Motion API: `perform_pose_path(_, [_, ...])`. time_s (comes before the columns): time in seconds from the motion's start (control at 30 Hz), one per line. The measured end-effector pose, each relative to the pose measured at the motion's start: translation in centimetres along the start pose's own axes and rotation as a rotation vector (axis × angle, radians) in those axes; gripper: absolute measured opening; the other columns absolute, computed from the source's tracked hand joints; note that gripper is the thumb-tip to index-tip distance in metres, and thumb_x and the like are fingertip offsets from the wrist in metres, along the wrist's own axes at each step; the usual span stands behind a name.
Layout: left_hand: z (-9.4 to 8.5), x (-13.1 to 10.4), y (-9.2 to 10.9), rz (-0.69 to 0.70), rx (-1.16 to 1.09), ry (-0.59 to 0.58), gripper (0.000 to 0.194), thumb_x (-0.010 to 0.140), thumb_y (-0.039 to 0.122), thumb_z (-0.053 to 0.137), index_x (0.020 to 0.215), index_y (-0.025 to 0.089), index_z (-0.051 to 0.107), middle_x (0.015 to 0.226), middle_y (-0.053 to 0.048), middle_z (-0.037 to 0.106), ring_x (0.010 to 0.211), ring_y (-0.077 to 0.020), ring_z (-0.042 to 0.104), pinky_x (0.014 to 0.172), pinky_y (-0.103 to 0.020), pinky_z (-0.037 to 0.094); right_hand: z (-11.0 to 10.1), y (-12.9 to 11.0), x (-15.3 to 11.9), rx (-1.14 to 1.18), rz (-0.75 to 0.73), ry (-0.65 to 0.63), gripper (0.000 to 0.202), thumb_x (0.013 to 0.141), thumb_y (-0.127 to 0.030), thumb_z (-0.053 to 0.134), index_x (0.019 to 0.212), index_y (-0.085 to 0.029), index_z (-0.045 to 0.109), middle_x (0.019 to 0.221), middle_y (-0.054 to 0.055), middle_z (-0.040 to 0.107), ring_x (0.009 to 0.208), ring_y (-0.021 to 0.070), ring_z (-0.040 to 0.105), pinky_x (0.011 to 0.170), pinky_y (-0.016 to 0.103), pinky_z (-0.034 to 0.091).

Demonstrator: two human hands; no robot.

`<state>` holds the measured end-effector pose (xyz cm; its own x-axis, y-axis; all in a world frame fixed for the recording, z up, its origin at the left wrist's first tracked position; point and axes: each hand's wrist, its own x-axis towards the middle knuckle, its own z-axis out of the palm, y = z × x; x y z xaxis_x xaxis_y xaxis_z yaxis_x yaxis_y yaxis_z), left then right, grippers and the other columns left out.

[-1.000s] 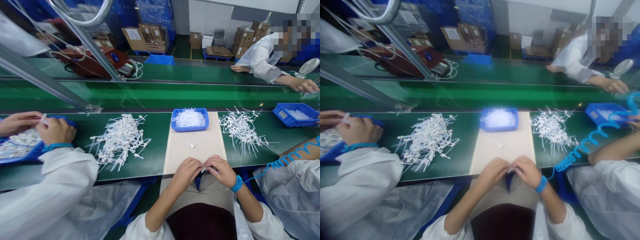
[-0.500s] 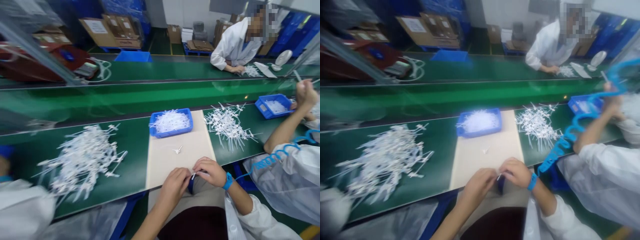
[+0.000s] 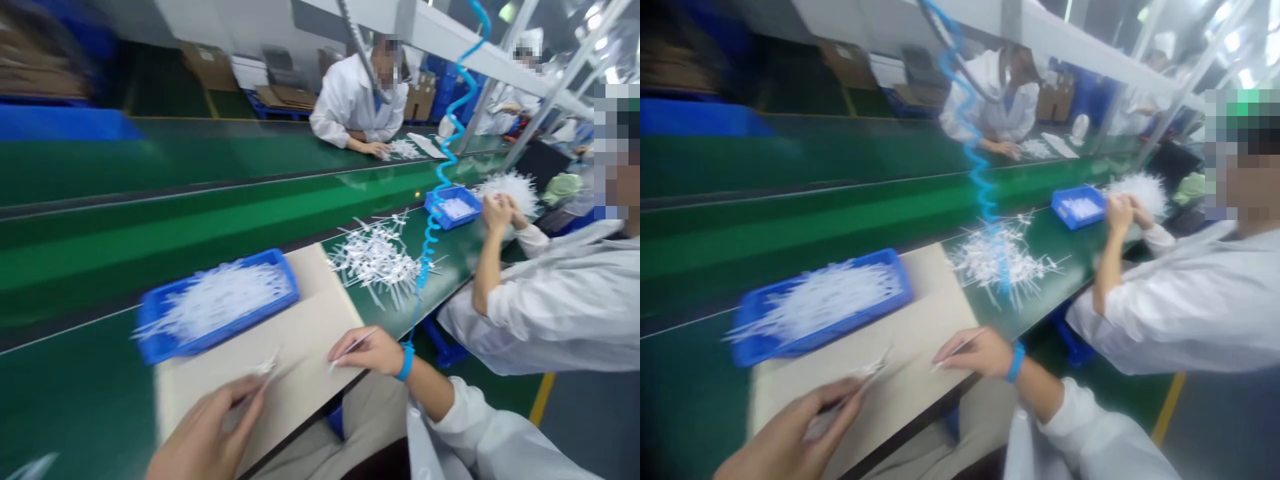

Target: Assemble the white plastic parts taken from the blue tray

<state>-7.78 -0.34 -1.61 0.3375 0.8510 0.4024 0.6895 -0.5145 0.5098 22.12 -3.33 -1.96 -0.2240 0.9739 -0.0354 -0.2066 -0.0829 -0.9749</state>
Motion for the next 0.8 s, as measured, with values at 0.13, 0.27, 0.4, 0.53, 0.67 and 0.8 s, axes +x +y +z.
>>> perform_pose_path(0.13, [-2.6, 3.7, 0.8, -0.065, 0.063, 0.111, 0.030, 0.103, 0.048, 0.058, 0.094, 0.025, 0.075, 0.090, -0.004, 0.082, 0.082, -0.0251, 0.078, 0.076, -0.033, 0.061, -0.3, -0.1, -0.5, -0.029, -0.027, 0.097, 0.027, 0.078, -0.044, 0.095, 0.085, -0.021, 0.083, 0.097, 0.007, 0.081, 0.096, 0.0231, 0.075, 0.093, 0.038, 0.058])
perform_pose_path(0.27, [-1.8, 4.4, 3.0, -0.134, -0.101, 0.200, 0.023, 0.103, 0.040, 0.064, 0.095, 0.023, 0.077, 0.096, -0.006, 0.082, 0.084, -0.0224, 0.076, 0.075, -0.032, 0.060, -0.1, 0.6, 0.0, 0.039, -0.004, 0.159, 0.022, 0.081, -0.040, 0.093, 0.087, -0.021, 0.083, 0.089, 0.005, 0.079, 0.076, 0.0183, 0.070, 0.073, 0.032, 0.057])
perform_pose_path(0.4, [1.5, 2.7, 6.5, -0.237, -0.467, 0.098, 0.019, 0.101, 0.038, 0.069, 0.095, 0.023, 0.079, 0.090, -0.004, 0.080, 0.079, -0.0198, 0.075, 0.069, -0.028, 0.060, 2.4, 0.3, 1.0, 0.253, 0.060, 0.241, 0.028, 0.073, -0.041, 0.098, 0.086, -0.021, 0.083, 0.084, 0.004, 0.078, 0.075, 0.0175, 0.069, 0.073, 0.031, 0.058])
perform_pose_path(0.53, [4.2, 1.4, 7.9, -0.319, -0.655, 0.116, 0.019, 0.100, 0.037, 0.072, 0.094, 0.021, 0.078, 0.089, -0.005, 0.079, 0.085, -0.0204, 0.075, 0.077, -0.031, 0.062, 4.1, 0.0, 2.1, 0.431, 0.133, 0.185, 0.033, 0.066, -0.038, 0.103, 0.086, -0.020, 0.083, 0.081, 0.003, 0.079, 0.076, 0.0171, 0.071, 0.080, 0.032, 0.060])
perform_pose_path(0.67, [4.9, 1.1, 7.4, -0.332, -0.657, 0.145, 0.017, 0.099, 0.036, 0.073, 0.093, 0.021, 0.078, 0.090, -0.005, 0.077, 0.086, -0.0199, 0.074, 0.077, -0.030, 0.061, 4.1, 0.5, 2.4, 0.433, 0.152, 0.155, 0.034, 0.065, -0.036, 0.104, 0.086, -0.020, 0.082, 0.079, 0.003, 0.080, 0.075, 0.0168, 0.072, 0.081, 0.033, 0.060])
perform_pose_path(0.8, [4.6, 1.1, 7.2, -0.316, -0.636, 0.143, 0.019, 0.100, 0.037, 0.072, 0.093, 0.021, 0.078, 0.088, -0.006, 0.077, 0.084, -0.0199, 0.073, 0.072, -0.029, 0.060, 3.9, 0.4, 2.4, 0.383, 0.147, 0.132, 0.033, 0.066, -0.037, 0.103, 0.085, -0.021, 0.082, 0.077, 0.002, 0.078, 0.076, 0.0177, 0.072, 0.083, 0.034, 0.060])
